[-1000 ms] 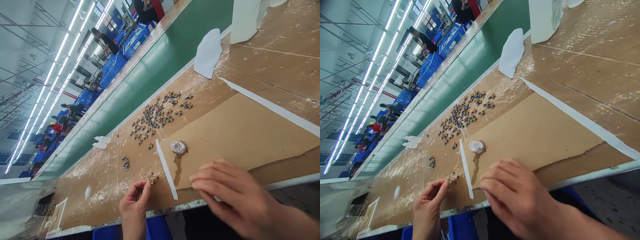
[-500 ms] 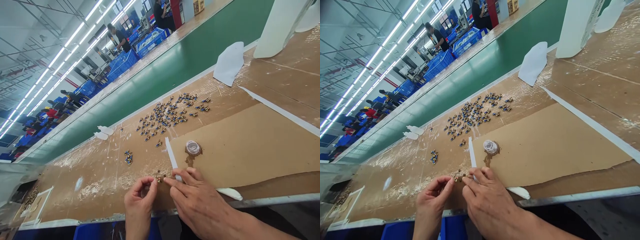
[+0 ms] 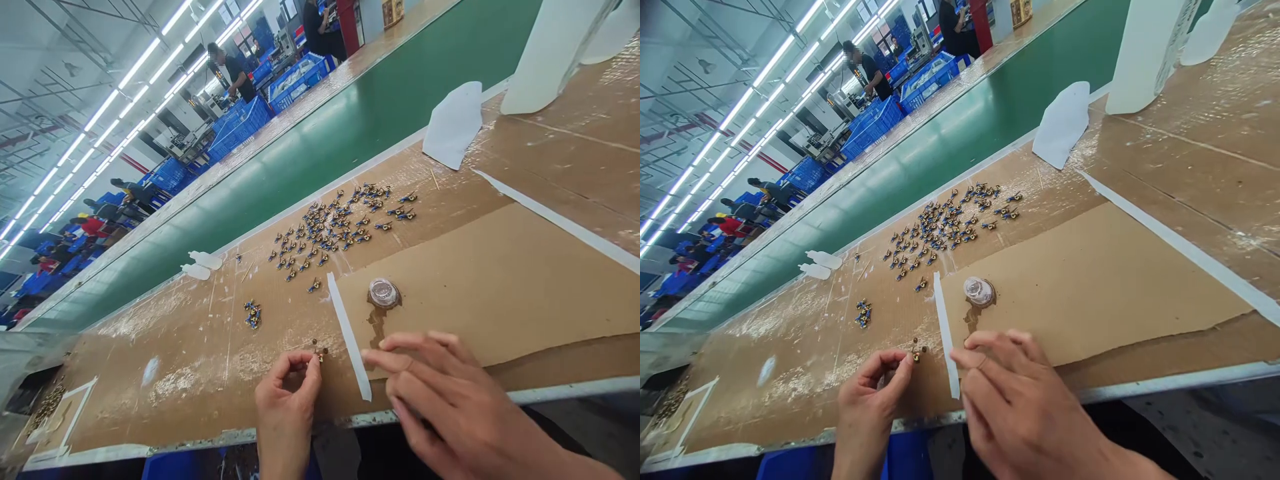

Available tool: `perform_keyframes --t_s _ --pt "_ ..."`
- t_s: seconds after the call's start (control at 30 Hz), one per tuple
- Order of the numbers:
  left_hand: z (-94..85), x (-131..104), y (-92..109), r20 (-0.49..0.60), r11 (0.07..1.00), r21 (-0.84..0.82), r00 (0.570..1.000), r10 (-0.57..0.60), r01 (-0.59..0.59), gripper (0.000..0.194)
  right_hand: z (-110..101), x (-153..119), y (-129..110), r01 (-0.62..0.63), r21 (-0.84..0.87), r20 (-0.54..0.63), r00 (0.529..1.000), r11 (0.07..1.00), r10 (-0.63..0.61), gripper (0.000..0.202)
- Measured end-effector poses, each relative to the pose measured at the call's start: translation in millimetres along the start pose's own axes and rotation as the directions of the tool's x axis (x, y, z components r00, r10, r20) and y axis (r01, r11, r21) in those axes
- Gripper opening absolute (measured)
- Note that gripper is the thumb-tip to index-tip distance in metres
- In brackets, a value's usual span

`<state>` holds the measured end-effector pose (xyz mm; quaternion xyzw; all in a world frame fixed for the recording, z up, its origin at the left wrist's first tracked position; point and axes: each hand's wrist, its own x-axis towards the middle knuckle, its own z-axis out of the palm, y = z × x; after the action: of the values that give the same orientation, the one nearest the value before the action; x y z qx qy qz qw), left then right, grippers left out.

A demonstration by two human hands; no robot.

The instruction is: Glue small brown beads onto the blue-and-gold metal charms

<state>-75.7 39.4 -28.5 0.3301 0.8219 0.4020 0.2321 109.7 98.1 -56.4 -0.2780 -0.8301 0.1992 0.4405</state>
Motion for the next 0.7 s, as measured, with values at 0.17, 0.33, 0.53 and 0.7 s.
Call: perform_keyframes --t_s 0.17,0.33,0.53,0.7 --pt "-1.1 2.6 -7.1 -0.012 0.997 -0.051 0.998 -0.059 0.058 0.028 -9.3 -1.7 2.8 -0.061 0.023 -0.042 0.997 0.998 0.062 0.012" --pt "-9.2 9.9 -14.9 -0.093 0.967 -0.229 0.986 -0.136 0.112 0.033 35.7 0.0 -13.3 0.127 -0.158 0.014 0.992 0.979 -0.127 0.008" --pt "-11.0 11.6 -21.8 -0.085 0.965 -0.246 0.990 -0.109 0.085 0.029 53.6 2.1 -14.5 0.128 -0.248 0.195 0.978 0.960 -0.080 0.014" --pt "-11.3 9.7 -20.8 -0.057 0.971 -0.216 0.991 -0.121 0.106 0.029 54.6 1.1 -15.2 0.138 -0.233 0.229 0.970 0.963 -0.083 0.014"
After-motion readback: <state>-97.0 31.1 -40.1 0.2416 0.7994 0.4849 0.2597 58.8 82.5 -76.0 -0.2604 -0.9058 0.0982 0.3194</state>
